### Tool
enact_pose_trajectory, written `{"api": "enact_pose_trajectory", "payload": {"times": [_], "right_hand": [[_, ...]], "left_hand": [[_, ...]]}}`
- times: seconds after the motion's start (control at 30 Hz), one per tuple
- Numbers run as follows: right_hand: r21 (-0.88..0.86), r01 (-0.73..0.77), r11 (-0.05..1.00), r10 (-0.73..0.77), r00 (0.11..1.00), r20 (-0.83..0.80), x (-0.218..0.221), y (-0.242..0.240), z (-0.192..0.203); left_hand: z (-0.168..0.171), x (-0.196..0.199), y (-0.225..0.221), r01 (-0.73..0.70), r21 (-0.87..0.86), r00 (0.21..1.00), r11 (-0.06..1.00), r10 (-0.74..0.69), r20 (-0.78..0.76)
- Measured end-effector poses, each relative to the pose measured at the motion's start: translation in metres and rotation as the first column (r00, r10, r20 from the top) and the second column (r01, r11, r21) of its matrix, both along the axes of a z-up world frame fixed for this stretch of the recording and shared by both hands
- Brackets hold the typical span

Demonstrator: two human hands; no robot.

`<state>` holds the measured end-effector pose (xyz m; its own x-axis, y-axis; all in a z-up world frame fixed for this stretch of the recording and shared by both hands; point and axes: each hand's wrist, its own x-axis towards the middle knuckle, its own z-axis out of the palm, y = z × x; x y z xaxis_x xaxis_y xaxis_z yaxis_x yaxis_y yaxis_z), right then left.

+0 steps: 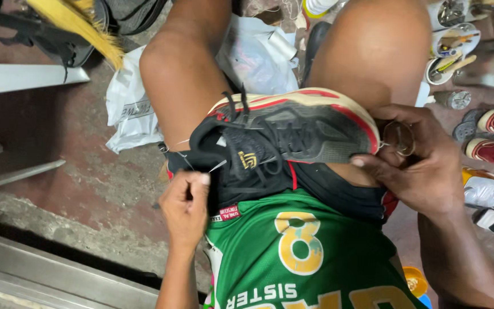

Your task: The person sews the sole of a black sneaker using a needle and thread while holding the shoe on their lap.

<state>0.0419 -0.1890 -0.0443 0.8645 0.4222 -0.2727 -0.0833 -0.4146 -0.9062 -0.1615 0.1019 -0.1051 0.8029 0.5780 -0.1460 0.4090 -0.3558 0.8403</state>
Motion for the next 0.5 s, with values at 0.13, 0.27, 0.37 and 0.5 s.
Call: {"api": "enact_pose_trajectory", "payload": {"times": [0.13,0.27,0.37,0.5], "right_hand": [[-0.037,0.008,0.999,-0.007,1.0,0.005,0.003,0.001,0.003],[0.002,0.047,0.999,-0.047,0.999,0.007,-0.002,0.015,0.014],[-0.149,-0.047,0.988,0.08,0.97,0.229,-0.003,0.024,0.019],[-0.276,0.001,0.961,0.043,0.987,0.154,-0.01,0.024,0.019]], "left_hand": [[0.019,0.016,0.013,-0.072,-0.122,0.986,0.99,0.089,0.143],[0.042,0.042,0.019,0.006,-0.828,0.923,0.561,0.316,0.221],[0.06,0.063,0.021,0.123,-0.439,0.982,0.89,-0.044,0.185],[0.062,0.074,0.025,0.36,0.256,0.929,0.897,-0.371,-0.009]]}}
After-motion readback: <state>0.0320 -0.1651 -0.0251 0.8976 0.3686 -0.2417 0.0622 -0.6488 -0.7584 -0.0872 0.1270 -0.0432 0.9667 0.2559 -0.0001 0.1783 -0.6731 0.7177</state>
